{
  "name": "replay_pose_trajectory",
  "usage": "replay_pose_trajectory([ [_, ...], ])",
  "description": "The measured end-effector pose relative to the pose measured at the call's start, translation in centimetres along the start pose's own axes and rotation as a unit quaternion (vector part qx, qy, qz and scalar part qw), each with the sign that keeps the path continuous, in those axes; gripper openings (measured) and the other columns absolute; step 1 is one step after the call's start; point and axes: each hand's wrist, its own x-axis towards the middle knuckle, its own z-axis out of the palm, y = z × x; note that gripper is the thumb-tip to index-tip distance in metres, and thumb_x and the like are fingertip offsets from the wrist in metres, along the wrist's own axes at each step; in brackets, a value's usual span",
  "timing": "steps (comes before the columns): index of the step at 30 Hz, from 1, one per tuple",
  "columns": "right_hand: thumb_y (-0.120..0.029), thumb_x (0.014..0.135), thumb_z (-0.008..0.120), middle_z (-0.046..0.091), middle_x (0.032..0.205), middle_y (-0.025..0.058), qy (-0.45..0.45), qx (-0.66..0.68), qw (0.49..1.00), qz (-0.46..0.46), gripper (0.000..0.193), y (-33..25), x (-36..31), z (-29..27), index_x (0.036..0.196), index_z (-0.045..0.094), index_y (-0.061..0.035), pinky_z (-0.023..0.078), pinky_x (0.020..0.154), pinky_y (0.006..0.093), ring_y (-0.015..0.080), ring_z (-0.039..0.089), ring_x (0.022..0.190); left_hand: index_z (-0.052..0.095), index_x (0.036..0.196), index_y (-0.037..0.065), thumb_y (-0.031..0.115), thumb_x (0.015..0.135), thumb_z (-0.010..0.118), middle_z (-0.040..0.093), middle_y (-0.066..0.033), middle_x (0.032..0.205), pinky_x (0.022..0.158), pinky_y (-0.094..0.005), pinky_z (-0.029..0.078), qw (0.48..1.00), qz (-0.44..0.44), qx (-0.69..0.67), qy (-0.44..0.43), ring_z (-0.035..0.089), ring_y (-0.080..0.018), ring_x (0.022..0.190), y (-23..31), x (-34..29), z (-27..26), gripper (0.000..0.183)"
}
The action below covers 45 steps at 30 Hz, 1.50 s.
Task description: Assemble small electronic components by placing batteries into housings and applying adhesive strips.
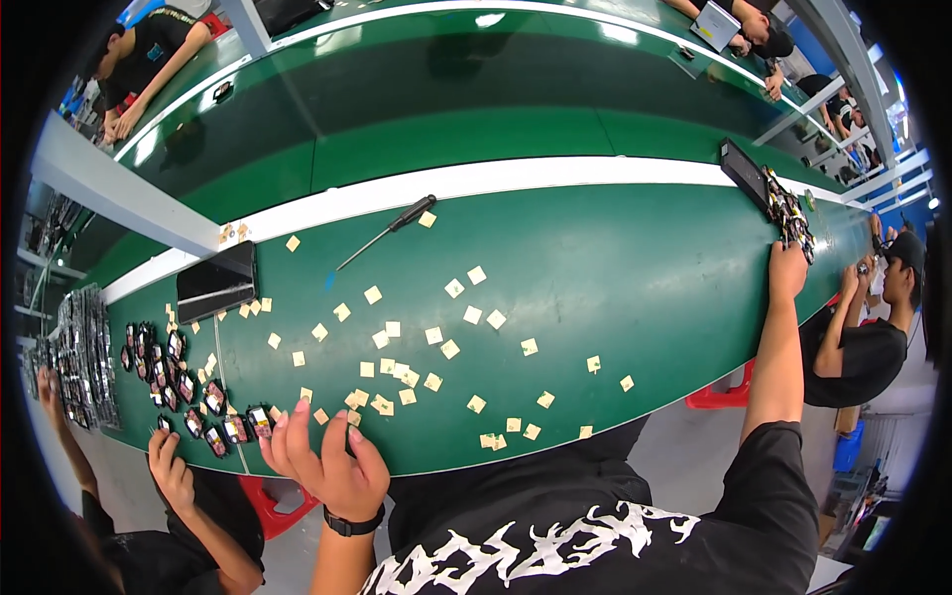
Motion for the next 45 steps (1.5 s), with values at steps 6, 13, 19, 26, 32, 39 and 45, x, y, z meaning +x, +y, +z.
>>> replay_pose_trajectory([
  [6, -0.032, 0.092, 0.057, 0.072, 0.096, 0.0274, 0.015, -0.028, 0.999, -0.026, 0.036, 1.0, -1.6, -1.5, 0.095, 0.073, 0.0005, 0.054, 0.083, 0.0551, 0.0466, 0.069, 0.090, 0.068, 0.103, 0.003, 0.008, 0.085, 0.061, 0.057, -0.0206, 0.139, 0.114, -0.0580, 0.028, 0.999, -0.012, -0.038, -0.001, 0.047, -0.0424, 0.131, 0.2, 0.2, 0.0, 0.021],
  [13, -0.024, 0.098, 0.064, 0.076, 0.083, 0.0032, -0.182, 0.421, 0.889, 0.018, 0.027, -2.1, -10.6, -9.3, 0.094, 0.079, -0.0019, 0.043, 0.052, 0.0276, 0.0071, 0.055, 0.057, 0.069, 0.103, 0.000, 0.003, 0.087, 0.061, 0.062, -0.0204, 0.131, 0.116, -0.0574, 0.031, 0.989, 0.012, -0.141, -0.035, 0.056, -0.0401, 0.124, 2.0, 0.6, -1.1, 0.018],
  [19, -0.018, 0.098, 0.065, 0.075, 0.093, 0.0102, -0.577, 0.640, 0.492, 0.127, 0.023, -13.8, -26.4, -19.3, 0.107, 0.071, 0.0026, 0.034, 0.041, 0.0199, 0.0039, 0.046, 0.049, 0.057, 0.137, -0.003, 0.005, 0.092, 0.064, 0.063, -0.0199, 0.137, 0.117, -0.0479, 0.038, 0.713, -0.090, -0.629, -0.297, 0.061, -0.0365, 0.127, 9.6, 4.1, -0.2, 0.047],
  [26, -0.018, 0.103, 0.064, 0.071, 0.100, 0.0072, -0.680, 0.631, 0.354, 0.116, 0.028, -19.2, -34.7, -22.5, 0.120, 0.066, 0.0041, 0.040, 0.050, 0.0203, 0.0029, 0.050, 0.057, 0.043, 0.147, -0.004, 0.005, 0.104, 0.055, 0.060, -0.0183, 0.135, 0.107, -0.0361, 0.048, 0.482, -0.287, -0.799, -0.218, 0.062, -0.0234, 0.122, 11.6, 4.5, 0.7, 0.045],
  [32, -0.014, 0.104, 0.062, 0.063, 0.089, 0.0005, -0.511, 0.640, 0.560, -0.128, 0.022, -18.7, -35.1, -23.2, 0.118, 0.058, 0.0024, 0.047, 0.064, 0.0238, 0.0048, 0.054, 0.074, 0.049, 0.139, -0.002, 0.004, 0.105, 0.053, 0.066, -0.0158, 0.123, 0.084, -0.0296, 0.058, 0.519, -0.330, -0.741, -0.270, 0.066, -0.0187, 0.110, 9.3, 3.4, 0.6, 0.036],
  [39, -0.019, 0.097, 0.072, 0.049, 0.061, 0.0118, -0.434, 0.502, 0.667, -0.338, 0.041, -18.0, -32.0, -23.5, 0.067, 0.051, -0.0007, 0.037, 0.048, 0.0362, 0.0216, 0.044, 0.050, 0.046, 0.143, -0.001, 0.001, 0.104, 0.052, 0.066, -0.0135, 0.116, 0.071, -0.0255, 0.054, 0.572, -0.278, -0.730, -0.250, 0.067, -0.0139, 0.088, 9.7, 3.0, 0.9, 0.040],
  [45, -0.022, 0.094, 0.075, 0.055, 0.065, 0.0114, -0.466, 0.473, 0.675, -0.322, 0.031, -17.8, -32.2, -25.0, 0.075, 0.059, -0.0034, 0.042, 0.050, 0.0378, 0.0274, 0.052, 0.052, 0.048, 0.145, -0.003, -0.001, 0.103, 0.050, 0.066, -0.0136, 0.113, 0.065, -0.0249, 0.054, 0.708, -0.156, -0.635, -0.269, 0.068, -0.0137, 0.083, 9.0, 3.2, 0.2, 0.042],
])
